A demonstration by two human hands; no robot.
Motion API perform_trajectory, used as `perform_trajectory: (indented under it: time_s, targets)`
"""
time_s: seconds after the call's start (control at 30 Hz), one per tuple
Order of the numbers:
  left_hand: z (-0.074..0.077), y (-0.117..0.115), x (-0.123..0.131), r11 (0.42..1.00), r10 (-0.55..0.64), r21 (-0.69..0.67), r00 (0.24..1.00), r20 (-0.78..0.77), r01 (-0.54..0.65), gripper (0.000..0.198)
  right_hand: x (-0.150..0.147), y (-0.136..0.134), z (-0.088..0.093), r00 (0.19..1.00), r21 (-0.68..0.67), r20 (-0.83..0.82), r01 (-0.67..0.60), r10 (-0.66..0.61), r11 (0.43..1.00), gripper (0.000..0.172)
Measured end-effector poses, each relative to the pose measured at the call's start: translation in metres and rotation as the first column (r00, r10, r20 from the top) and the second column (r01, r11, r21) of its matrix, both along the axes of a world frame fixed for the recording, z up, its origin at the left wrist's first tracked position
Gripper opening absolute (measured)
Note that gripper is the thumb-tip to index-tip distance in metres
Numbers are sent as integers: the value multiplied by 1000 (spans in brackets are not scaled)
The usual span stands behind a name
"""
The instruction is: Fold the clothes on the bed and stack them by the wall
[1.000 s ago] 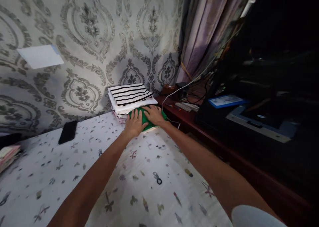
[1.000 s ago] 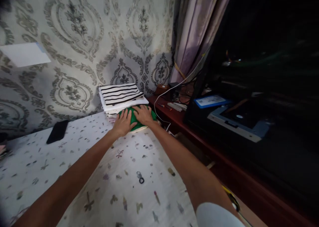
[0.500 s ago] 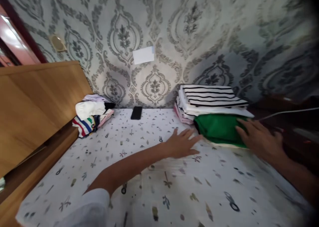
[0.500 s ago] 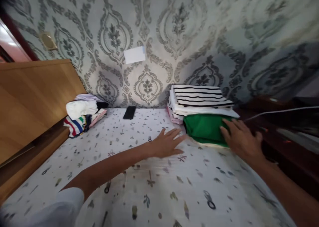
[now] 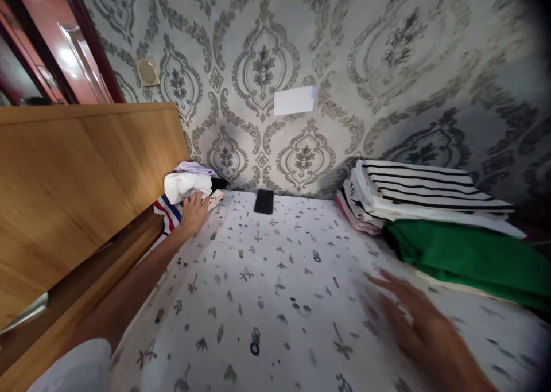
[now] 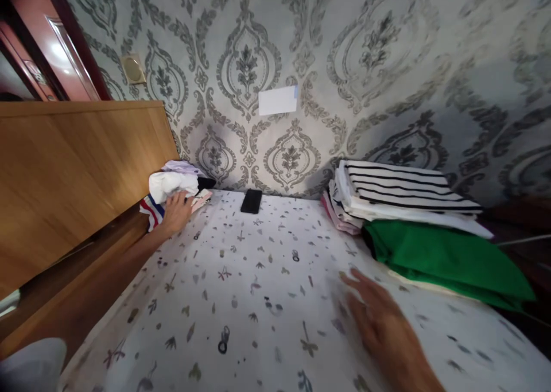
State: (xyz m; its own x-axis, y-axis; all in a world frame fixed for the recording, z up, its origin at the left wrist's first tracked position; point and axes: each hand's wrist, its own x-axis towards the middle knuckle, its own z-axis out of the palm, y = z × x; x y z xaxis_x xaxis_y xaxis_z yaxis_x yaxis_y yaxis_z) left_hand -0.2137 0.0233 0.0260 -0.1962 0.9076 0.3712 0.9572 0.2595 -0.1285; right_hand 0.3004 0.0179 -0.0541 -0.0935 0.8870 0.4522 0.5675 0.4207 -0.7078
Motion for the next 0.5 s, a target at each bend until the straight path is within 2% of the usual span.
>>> perform_trajectory:
  time_s: [0.1,0.13,0.23,0.3,0.37,0.5]
  targets:
    - [29,6,-37,983,125,144,990,-68,-114,51,-47,-20,-14,972,28,139,-197,191,980,39]
    - [39,9,-47,977,163,152,984,-66,-152,52,-62,-26,-17,957,38,158,-251,242,967,38]
    - [63,14,-71,972,235,35,971,-28,-234,52,-98,-41,-24,929,58,167,-345,332,937,36]
    - [68,13,-79,969,240,-64,971,10,-238,46,-114,-47,-28,922,65,151,-370,357,927,35]
    - [67,7,-84,967,239,-96,971,27,-235,43,-120,-50,-30,913,68,135,-396,385,916,34]
    - [61,-11,-91,966,228,-136,972,51,-219,39,-118,-49,-26,900,-45,127,-415,417,909,33]
